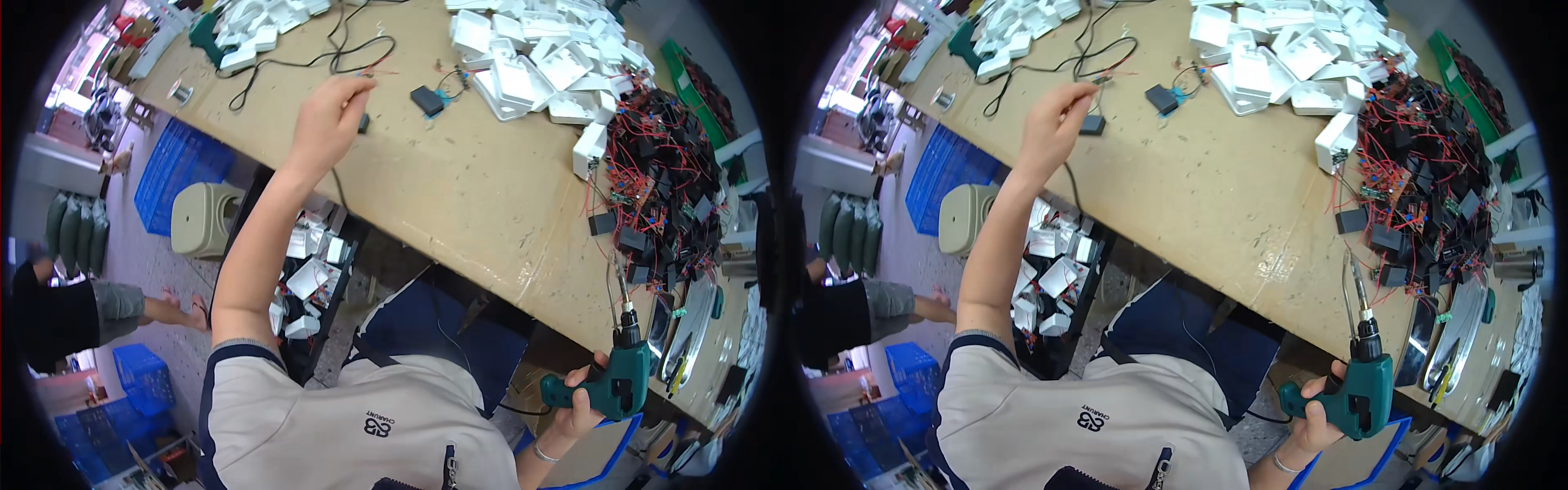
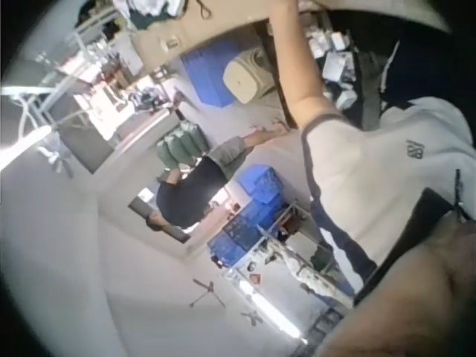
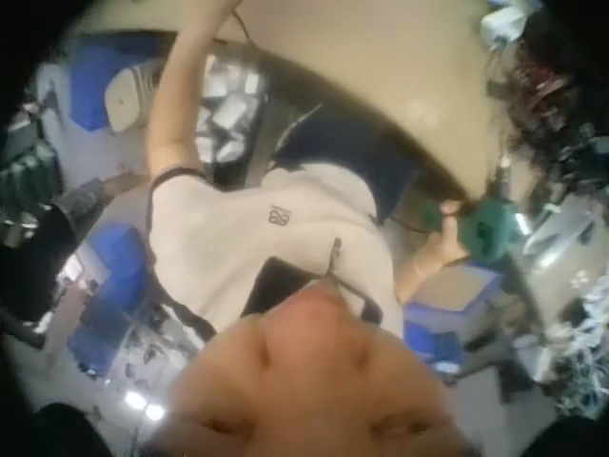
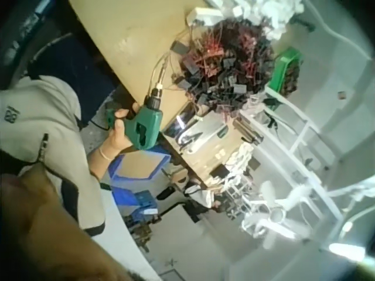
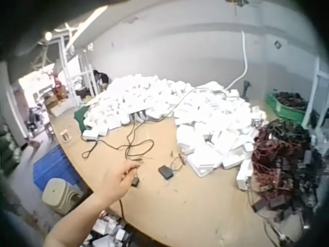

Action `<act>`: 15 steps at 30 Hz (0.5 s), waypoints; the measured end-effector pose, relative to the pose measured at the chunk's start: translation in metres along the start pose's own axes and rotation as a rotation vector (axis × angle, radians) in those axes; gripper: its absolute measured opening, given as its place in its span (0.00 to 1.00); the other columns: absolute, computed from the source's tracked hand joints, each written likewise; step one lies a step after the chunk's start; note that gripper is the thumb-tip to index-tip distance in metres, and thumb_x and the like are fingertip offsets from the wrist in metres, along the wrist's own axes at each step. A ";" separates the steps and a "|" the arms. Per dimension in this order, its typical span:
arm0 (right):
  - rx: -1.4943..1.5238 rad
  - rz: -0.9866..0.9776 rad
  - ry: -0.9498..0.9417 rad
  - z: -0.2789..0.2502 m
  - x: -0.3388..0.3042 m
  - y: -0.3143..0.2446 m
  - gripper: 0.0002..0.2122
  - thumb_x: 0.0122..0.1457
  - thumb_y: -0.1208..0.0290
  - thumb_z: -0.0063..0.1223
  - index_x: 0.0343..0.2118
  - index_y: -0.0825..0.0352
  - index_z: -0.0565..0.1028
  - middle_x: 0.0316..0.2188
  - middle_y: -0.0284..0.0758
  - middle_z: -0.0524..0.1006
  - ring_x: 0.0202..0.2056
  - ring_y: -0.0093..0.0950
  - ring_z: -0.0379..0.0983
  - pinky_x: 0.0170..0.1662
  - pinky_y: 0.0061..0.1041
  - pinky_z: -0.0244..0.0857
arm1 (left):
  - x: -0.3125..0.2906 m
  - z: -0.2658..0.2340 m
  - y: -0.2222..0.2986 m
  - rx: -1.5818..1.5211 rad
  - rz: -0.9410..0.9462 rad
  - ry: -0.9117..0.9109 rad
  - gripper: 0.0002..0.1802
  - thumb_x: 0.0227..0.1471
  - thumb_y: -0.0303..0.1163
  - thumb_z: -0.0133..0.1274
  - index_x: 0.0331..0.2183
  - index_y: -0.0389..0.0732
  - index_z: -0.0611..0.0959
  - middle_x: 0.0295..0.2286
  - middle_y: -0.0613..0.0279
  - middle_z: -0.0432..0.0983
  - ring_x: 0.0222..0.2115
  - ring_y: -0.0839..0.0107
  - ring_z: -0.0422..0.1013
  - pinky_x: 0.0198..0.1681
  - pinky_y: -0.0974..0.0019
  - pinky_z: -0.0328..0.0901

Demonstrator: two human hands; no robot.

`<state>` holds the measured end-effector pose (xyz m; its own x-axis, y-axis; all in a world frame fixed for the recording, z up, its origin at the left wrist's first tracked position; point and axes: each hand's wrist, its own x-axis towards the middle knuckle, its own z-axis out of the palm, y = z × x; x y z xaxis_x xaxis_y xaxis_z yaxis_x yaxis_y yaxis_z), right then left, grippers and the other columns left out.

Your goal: Soldering wires to electronic components within a plastic housing at a workbench.

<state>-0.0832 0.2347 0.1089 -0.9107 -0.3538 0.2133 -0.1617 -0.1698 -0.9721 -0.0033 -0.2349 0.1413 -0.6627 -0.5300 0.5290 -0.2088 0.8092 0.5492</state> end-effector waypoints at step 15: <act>0.013 0.099 0.144 0.012 0.000 -0.008 0.31 0.43 0.76 0.62 0.52 0.74 0.63 0.44 0.45 0.72 0.27 0.25 0.72 0.30 0.21 0.68 | 0.119 0.142 0.039 0.652 0.822 -0.508 0.36 0.36 0.19 0.56 0.51 0.49 0.68 0.56 0.65 0.58 0.59 0.61 0.50 0.55 0.52 0.53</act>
<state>-0.0776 0.2248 0.1184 -0.9670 -0.2346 0.0993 -0.0641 -0.1532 -0.9861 -0.1924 -0.2308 0.1343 -0.9510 0.2580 0.1703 0.1855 0.9169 -0.3533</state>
